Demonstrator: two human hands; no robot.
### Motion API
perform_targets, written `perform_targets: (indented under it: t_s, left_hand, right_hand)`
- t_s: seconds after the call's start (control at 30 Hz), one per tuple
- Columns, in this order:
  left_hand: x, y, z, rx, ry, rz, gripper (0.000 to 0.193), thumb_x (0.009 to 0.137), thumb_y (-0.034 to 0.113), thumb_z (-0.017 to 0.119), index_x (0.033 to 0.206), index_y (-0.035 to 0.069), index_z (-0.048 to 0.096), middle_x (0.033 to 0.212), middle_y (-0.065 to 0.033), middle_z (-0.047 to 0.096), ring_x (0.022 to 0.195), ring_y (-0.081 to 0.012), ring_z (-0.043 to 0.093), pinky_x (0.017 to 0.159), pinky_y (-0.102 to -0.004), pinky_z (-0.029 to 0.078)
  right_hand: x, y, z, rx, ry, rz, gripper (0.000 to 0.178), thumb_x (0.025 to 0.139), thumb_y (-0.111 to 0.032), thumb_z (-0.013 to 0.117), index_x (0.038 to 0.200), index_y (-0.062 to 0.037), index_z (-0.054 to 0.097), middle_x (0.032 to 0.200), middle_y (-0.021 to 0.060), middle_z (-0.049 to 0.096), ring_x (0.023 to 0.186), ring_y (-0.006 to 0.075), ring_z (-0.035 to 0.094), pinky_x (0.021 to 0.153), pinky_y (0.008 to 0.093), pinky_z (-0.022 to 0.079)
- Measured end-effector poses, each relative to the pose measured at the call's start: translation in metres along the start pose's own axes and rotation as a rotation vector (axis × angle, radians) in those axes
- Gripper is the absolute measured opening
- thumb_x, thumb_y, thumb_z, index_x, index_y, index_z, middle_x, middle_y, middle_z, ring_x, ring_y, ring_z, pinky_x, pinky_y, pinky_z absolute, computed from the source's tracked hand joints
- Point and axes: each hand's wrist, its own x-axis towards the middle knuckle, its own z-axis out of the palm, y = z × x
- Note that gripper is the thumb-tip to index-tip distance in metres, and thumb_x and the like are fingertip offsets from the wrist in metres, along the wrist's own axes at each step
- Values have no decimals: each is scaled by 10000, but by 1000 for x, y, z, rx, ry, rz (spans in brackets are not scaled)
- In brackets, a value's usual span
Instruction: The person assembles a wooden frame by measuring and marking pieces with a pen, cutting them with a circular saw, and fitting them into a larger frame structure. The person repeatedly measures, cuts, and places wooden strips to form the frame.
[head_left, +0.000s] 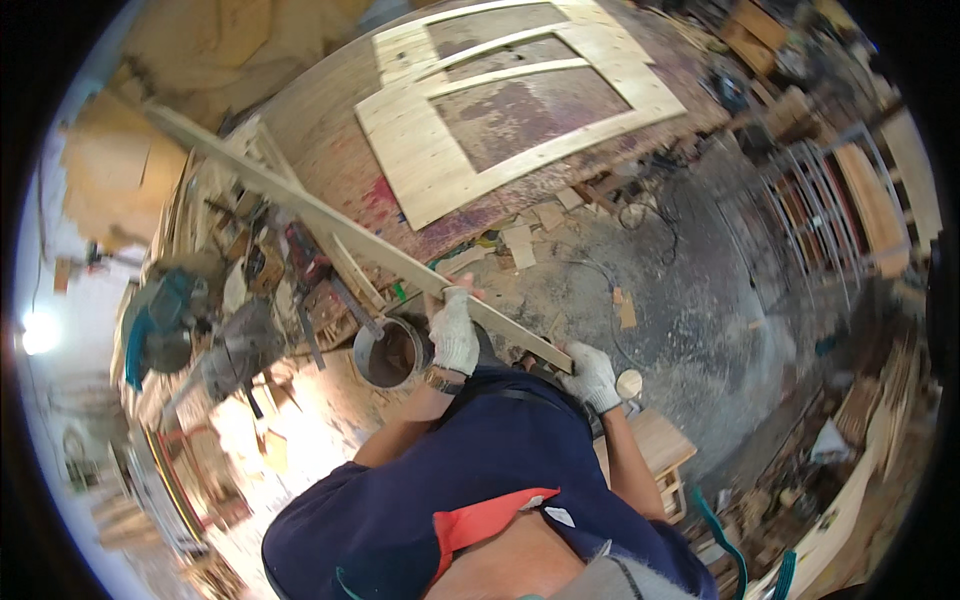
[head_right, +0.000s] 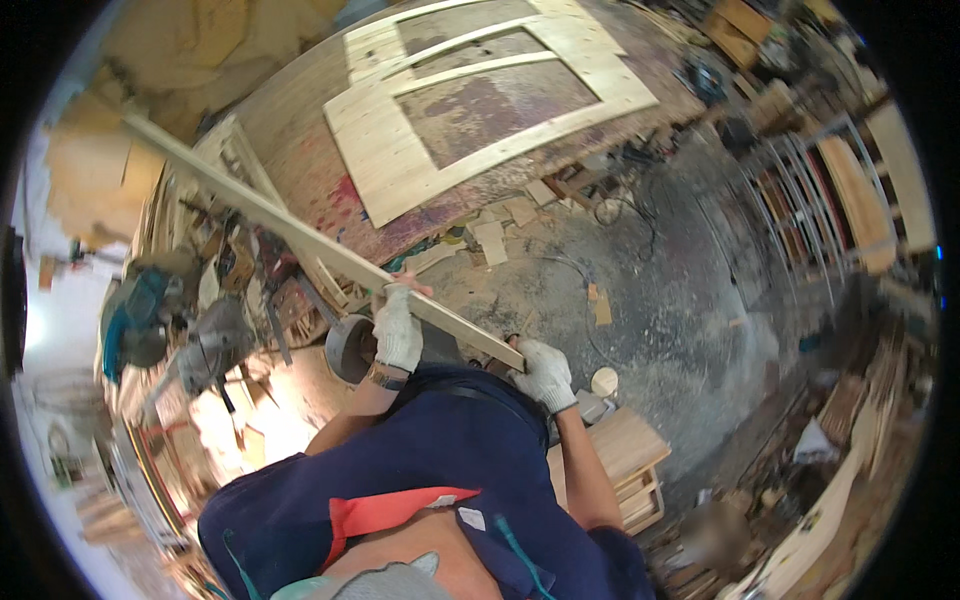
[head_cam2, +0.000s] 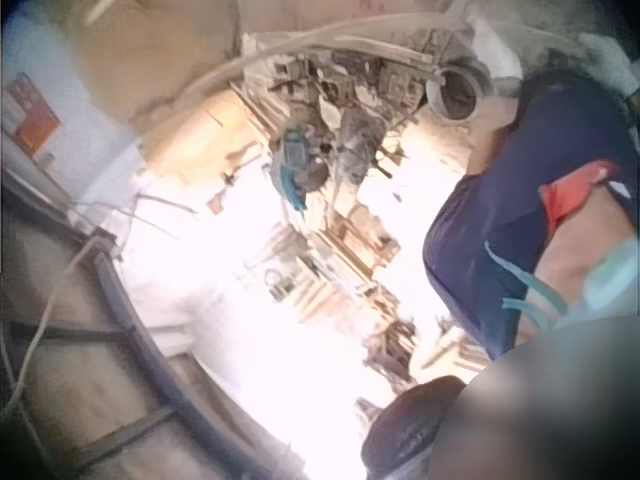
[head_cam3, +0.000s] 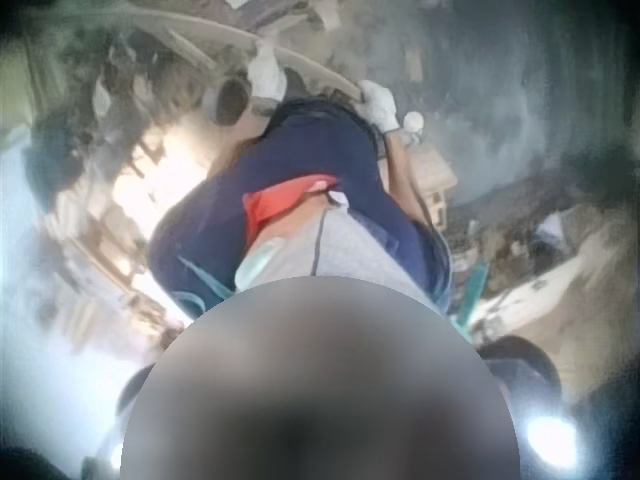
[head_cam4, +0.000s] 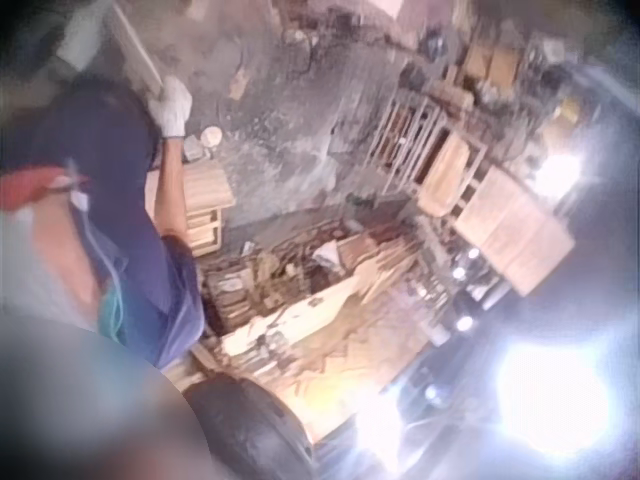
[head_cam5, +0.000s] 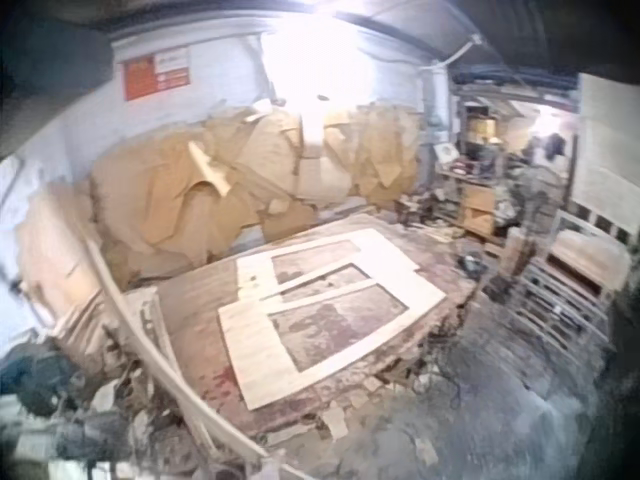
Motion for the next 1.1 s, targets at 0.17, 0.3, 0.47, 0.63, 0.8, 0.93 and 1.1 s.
perform_targets:
  t_s: [0.17, 0.3, 0.47, 0.63, 0.8, 0.93, 1.1]
  left_hand:
    - [19, -47, 9, 312, 196, -158, 499, 917, 178, 816, 1277, 59, 493, 966, -78, 630, 773, -234, 669, 675, -403, 578]
    - [36, -56, 20, 328, 184, -339, 651, 879, 299, 856, 1324, 31, 463, 1062, -106, 616, 864, -226, 675, 705, -390, 594]
    - [81, -66, 48, 478, 261, -288, 600, 870, 363, 861, 1240, 5, 552, 997, -93, 640, 908, -219, 676, 730, -404, 581]
    - [167, -59, 69, 187, 212, -305, 465, 898, 352, 828, 1178, 52, 608, 1017, -113, 657, 936, -228, 645, 739, -419, 548]
    - [240, -10, 64, 141, 250, -122, 500, 936, 338, 796, 1244, 40, 540, 1049, -102, 652, 903, -205, 633, 775, -372, 555]
    - [288, 18, 38, 82, 326, -2, 494, 965, 381, 772, 1192, 25, 514, 1030, -72, 661, 908, -219, 662, 776, -362, 562]
    - [295, 27, -12, -239, 79, -233, 508, 992, 394, 738, 1339, 45, 616, 929, -3, 621, 830, -165, 663, 714, -314, 576]
  right_hand:
    - [1, 30, -27, -14, -151, 13, 428, 756, -288, 789, 1125, -94, 690, 910, 233, 726, 908, 458, 705, 792, 541, 567]
    - [23, 42, -47, -57, -277, 66, 455, 770, -292, 777, 1163, -77, 696, 902, 265, 721, 905, 468, 707, 786, 540, 568]
    - [74, 41, -76, -67, -314, 69, 436, 787, -318, 772, 1107, -30, 708, 887, 268, 722, 896, 467, 710, 779, 534, 567]
    - [159, 22, -110, -103, -330, 28, 431, 801, -317, 755, 1093, -2, 717, 885, 288, 719, 891, 465, 714, 782, 509, 572]
    - [276, -21, -113, 220, -464, 30, 494, 816, -284, 793, 1161, 63, 719, 837, 207, 747, 805, 268, 748, 768, 429, 572]
    - [372, -77, -88, 641, -682, 210, 487, 888, -244, 836, 1210, 94, 698, 954, 108, 747, 792, 185, 699, 732, 330, 557]
    - [443, -157, -13, 651, -684, 84, 553, 918, -338, 816, 1241, 88, 677, 984, 113, 742, 830, 174, 701, 736, 328, 571]
